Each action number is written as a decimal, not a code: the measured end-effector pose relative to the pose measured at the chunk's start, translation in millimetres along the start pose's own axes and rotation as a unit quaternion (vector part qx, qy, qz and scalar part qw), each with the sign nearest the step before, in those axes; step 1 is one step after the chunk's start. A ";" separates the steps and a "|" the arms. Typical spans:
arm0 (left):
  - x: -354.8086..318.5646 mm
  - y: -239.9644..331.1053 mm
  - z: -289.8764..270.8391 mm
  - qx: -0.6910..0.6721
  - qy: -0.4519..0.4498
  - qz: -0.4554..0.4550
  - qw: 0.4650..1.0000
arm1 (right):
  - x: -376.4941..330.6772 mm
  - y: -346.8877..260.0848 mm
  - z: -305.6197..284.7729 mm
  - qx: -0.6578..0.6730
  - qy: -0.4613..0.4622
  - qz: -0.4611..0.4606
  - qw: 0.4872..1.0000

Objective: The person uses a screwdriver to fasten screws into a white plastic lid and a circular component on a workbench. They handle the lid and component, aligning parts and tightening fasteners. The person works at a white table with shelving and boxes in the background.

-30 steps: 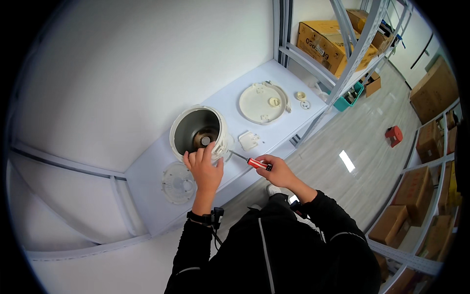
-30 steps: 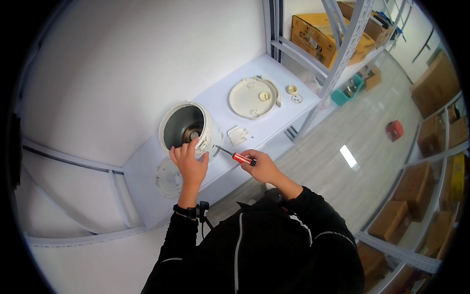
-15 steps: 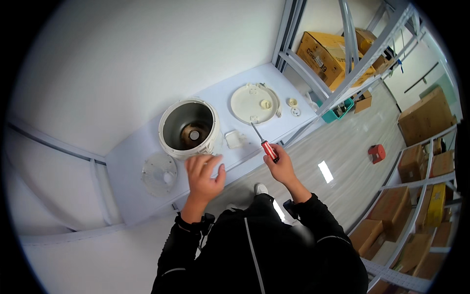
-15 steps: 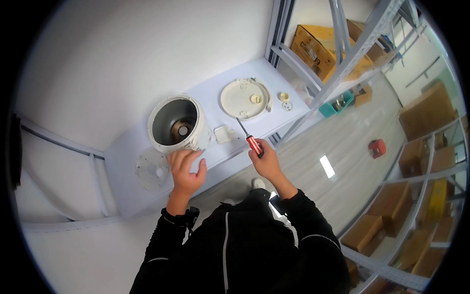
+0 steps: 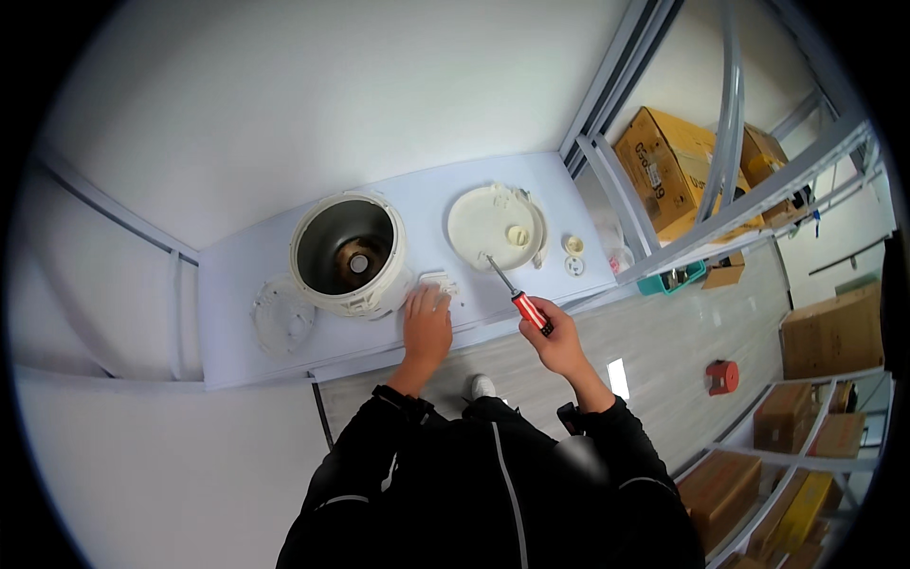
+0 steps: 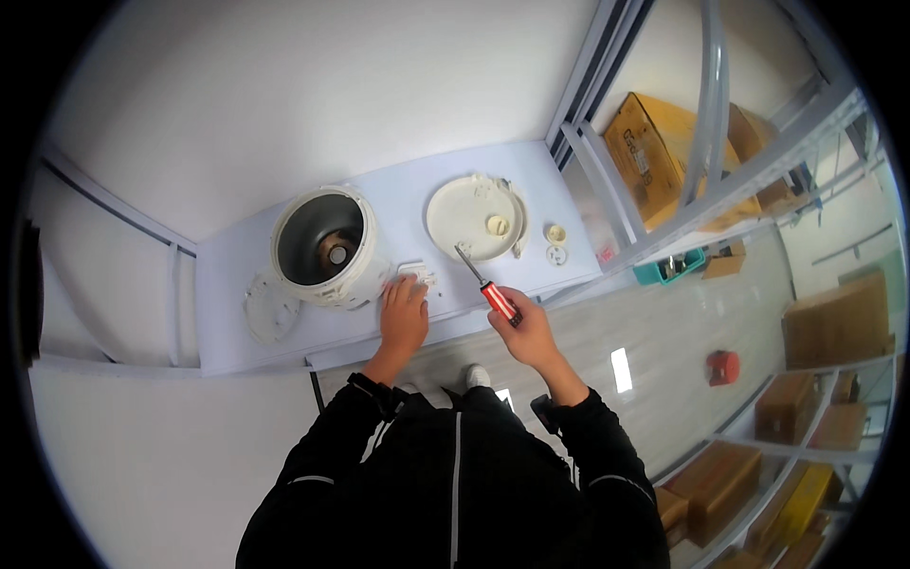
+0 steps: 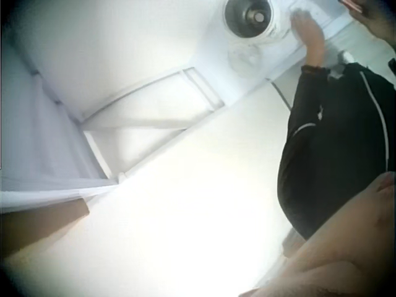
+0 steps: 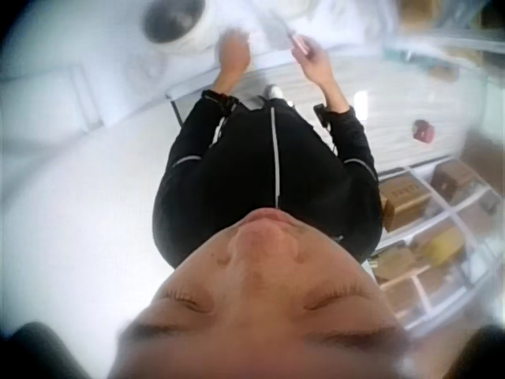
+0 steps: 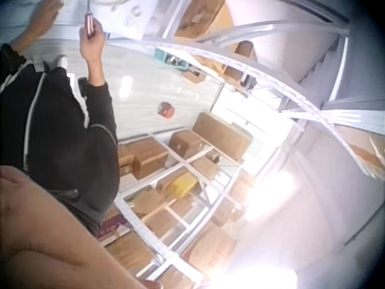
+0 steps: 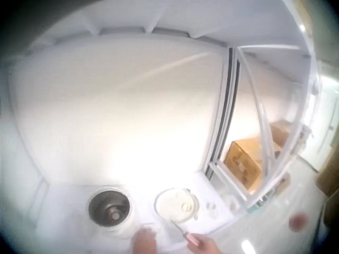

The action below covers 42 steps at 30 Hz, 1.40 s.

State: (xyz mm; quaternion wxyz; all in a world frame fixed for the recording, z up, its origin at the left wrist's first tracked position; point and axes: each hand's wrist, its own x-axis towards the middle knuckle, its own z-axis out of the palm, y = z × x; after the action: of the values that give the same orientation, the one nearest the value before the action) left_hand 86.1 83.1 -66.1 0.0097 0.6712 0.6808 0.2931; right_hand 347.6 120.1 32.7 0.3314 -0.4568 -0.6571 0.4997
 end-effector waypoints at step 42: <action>-40.8 -59.2 -198.5 -0.178 0.120 -0.004 0.977 | 56.8 -68.3 184.5 0.064 -0.112 -0.083 0.988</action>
State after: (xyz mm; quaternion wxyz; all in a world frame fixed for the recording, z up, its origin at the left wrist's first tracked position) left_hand -44.4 -26.8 58.3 0.0483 0.6155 0.6167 0.4884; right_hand 144.0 102.0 45.2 0.3249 -0.3200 -0.6925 0.5590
